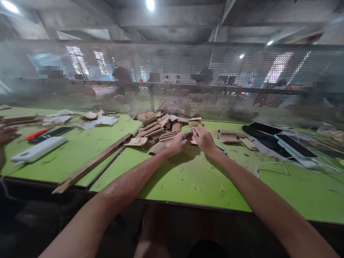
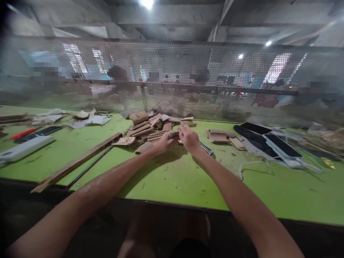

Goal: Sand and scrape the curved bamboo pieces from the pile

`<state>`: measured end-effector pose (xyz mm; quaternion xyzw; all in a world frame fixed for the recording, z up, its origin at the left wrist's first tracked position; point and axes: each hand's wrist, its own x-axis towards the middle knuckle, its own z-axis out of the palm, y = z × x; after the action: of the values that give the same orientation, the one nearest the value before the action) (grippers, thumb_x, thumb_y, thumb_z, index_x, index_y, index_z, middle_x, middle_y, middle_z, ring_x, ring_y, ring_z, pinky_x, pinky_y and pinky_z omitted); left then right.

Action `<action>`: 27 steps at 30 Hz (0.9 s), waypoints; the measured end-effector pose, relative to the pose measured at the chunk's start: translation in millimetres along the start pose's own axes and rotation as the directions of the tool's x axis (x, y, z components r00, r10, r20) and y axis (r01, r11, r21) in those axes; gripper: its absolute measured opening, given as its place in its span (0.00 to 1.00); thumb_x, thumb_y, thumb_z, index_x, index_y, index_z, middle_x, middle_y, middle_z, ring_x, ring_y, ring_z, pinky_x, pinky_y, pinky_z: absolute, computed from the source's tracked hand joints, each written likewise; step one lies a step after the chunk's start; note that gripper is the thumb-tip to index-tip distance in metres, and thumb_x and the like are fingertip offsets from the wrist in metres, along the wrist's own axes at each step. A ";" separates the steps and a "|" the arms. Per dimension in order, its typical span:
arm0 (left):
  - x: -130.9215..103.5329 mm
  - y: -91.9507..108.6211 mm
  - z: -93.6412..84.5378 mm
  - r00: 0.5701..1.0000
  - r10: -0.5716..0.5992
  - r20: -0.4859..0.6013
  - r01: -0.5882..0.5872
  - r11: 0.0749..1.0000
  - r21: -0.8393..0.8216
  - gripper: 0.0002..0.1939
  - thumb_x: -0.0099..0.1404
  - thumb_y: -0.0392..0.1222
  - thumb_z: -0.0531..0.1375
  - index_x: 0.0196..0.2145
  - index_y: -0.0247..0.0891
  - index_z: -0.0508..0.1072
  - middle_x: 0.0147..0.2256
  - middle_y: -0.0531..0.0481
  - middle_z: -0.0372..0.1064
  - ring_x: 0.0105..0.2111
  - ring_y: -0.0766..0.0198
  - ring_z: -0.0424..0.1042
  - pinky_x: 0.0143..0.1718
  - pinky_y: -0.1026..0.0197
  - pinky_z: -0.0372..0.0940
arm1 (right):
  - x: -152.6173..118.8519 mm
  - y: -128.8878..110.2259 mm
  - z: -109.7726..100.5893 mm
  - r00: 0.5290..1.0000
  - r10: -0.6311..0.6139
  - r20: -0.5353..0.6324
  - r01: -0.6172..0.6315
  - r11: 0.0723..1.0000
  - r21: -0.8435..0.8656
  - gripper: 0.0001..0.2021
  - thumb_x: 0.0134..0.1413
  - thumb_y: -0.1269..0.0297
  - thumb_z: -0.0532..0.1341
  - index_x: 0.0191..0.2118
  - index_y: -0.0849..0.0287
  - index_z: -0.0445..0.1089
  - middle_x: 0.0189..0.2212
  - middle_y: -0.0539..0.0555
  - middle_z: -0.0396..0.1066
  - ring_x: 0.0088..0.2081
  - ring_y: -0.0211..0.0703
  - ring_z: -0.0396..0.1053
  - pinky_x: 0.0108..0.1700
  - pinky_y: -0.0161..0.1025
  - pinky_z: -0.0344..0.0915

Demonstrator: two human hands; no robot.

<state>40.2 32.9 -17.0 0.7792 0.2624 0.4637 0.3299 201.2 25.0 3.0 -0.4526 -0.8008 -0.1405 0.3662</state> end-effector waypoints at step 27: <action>8.2 -13.1 -5.6 0.995 -0.018 0.097 0.010 0.996 0.085 0.03 0.61 0.35 0.53 0.30 0.36 0.65 0.26 0.53 0.63 0.23 0.69 0.59 0.24 0.65 0.55 | 0.9 -15.8 -13.0 0.982 0.184 0.049 -0.171 0.967 -0.189 0.13 0.68 0.66 0.54 0.36 0.60 0.75 0.33 0.59 0.77 0.31 0.45 0.68 0.35 0.40 0.51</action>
<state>37.4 48.7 -20.4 0.8123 0.2710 0.4114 0.3124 193.7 9.6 14.4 -0.5587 -0.7524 -0.1654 0.3071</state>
